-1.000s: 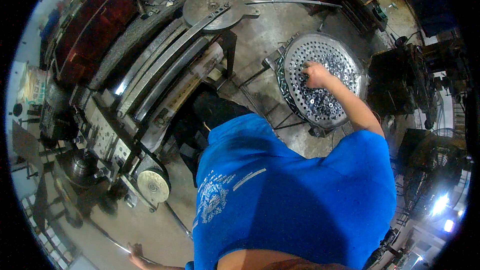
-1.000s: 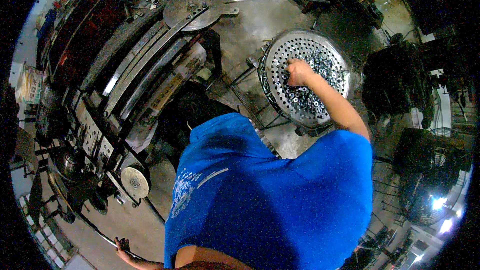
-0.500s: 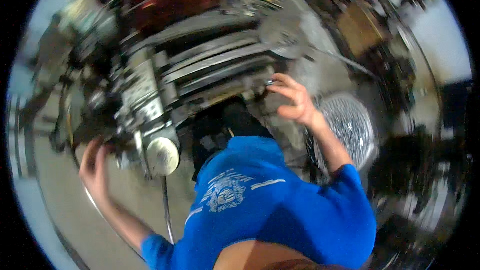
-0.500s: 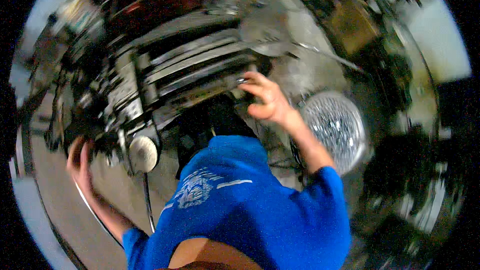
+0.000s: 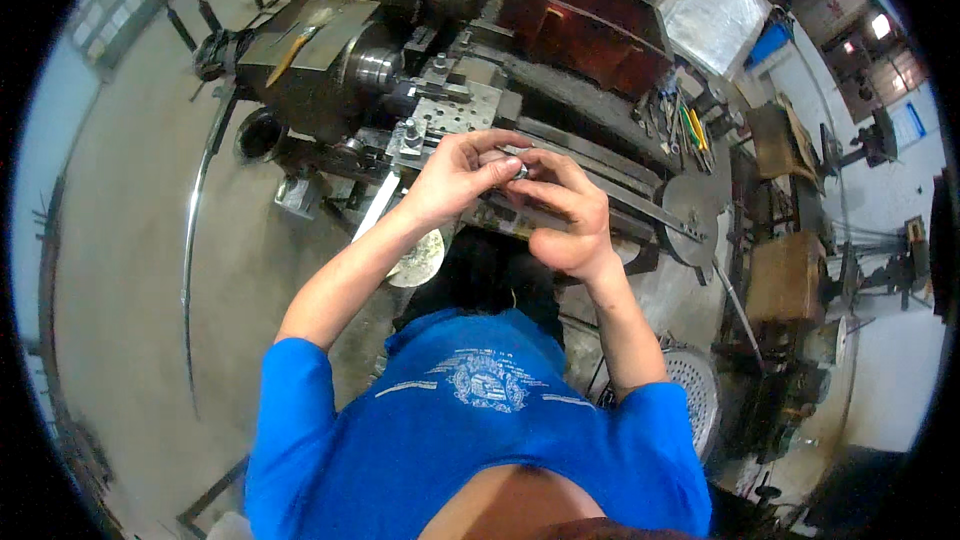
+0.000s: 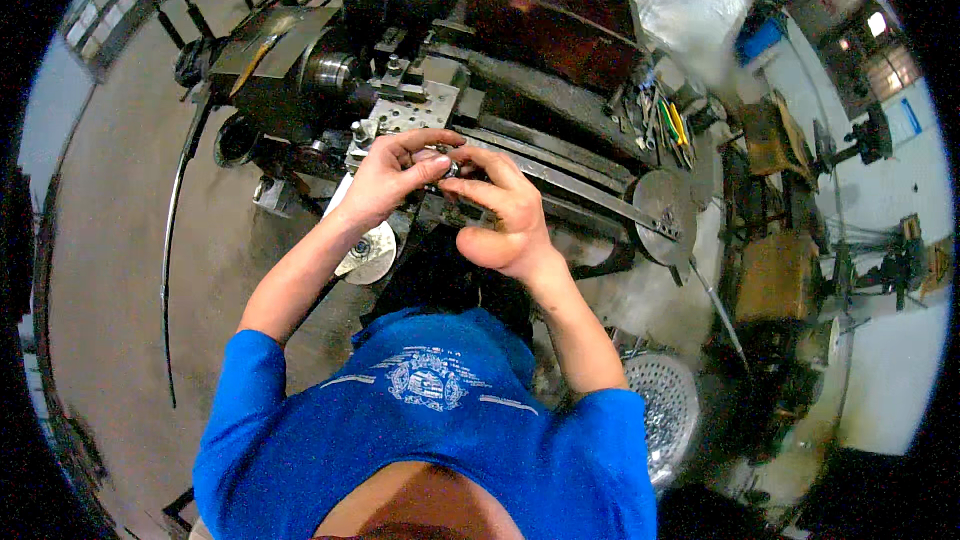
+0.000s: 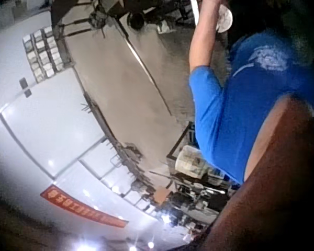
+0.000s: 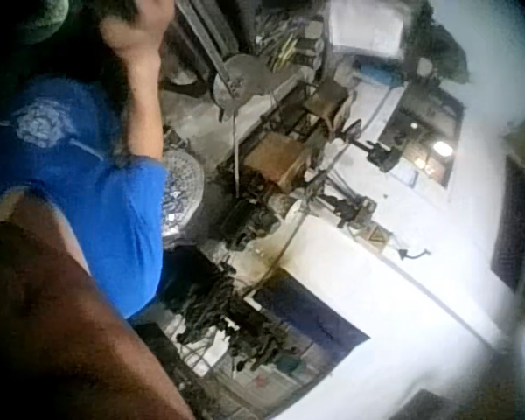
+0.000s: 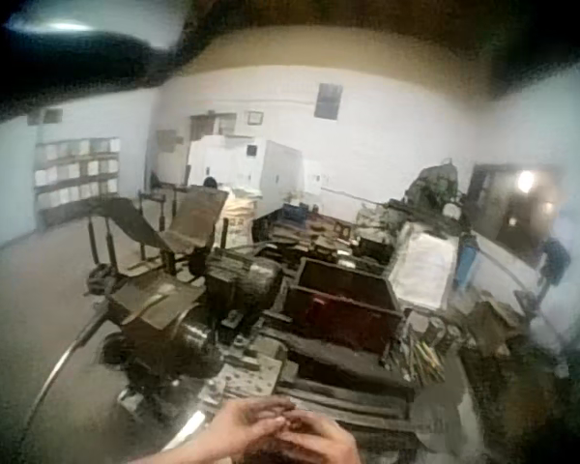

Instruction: The person operates a metal lathe, repeatedly inserting small metal pieces into the chuck, engaging the machine, and removing the processed pieces. The person places the finished pieces into a perforated metal tray nearby.

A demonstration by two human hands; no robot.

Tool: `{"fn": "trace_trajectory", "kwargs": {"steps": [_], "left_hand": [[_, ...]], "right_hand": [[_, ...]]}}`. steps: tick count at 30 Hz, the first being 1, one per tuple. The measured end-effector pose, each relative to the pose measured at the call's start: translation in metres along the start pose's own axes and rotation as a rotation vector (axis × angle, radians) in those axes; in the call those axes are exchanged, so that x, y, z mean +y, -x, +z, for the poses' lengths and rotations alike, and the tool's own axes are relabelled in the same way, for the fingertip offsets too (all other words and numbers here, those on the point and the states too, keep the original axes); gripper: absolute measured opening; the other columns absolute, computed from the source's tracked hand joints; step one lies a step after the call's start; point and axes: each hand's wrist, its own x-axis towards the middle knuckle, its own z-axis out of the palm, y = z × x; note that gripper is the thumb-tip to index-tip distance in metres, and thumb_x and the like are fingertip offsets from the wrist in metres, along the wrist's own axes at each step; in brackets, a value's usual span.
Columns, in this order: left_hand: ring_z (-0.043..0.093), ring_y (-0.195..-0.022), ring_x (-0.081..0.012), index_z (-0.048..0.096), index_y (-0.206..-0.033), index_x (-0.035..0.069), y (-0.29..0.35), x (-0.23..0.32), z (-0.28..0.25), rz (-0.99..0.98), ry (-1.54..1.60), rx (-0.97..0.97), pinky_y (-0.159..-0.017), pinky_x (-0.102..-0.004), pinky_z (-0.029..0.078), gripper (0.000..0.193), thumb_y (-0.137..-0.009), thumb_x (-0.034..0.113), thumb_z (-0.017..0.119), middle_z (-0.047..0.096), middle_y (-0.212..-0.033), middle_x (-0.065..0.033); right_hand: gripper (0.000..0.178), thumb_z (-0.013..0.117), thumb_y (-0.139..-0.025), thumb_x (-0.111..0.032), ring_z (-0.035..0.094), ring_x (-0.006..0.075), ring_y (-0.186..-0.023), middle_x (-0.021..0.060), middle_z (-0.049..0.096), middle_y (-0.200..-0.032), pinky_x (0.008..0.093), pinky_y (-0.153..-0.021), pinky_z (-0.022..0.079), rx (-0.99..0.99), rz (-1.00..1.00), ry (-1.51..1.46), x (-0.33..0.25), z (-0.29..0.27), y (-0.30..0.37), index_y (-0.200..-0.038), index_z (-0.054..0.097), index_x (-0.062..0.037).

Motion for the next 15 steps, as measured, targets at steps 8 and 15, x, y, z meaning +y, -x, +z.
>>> {"fn": "trace_trajectory", "kwargs": {"steps": [8,15], "left_hand": [[0.061,-0.07,-0.0197,0.047,-0.109,-0.005,0.0,-0.001,-0.022,0.003,0.331,-0.025,-0.064,-0.0288,0.051,0.038,-0.079,0.018,0.058,0.059,-0.093,-0.0131],[0.061,-0.072,-0.0211,0.048,-0.107,-0.004,0.005,0.007,-0.048,0.077,0.346,0.056,-0.064,-0.0297,0.051,0.036,-0.08,0.018,0.057,0.058,-0.091,-0.0127]], "right_hand": [[0.04,0.055,-0.048,-0.013,0.054,0.0312,-0.087,0.0154,0.055,-0.102,0.0345,-0.076,0.044,-0.09,-0.058,0.018,-0.001,0.007,-0.032,-0.087,0.062,-0.0047],[0.037,0.055,-0.049,-0.012,0.055,0.0286,-0.083,0.014,0.057,-0.099,0.0334,-0.073,0.044,-0.199,-0.041,-0.003,-0.003,0.021,-0.068,-0.085,0.062,-0.0055]]}}
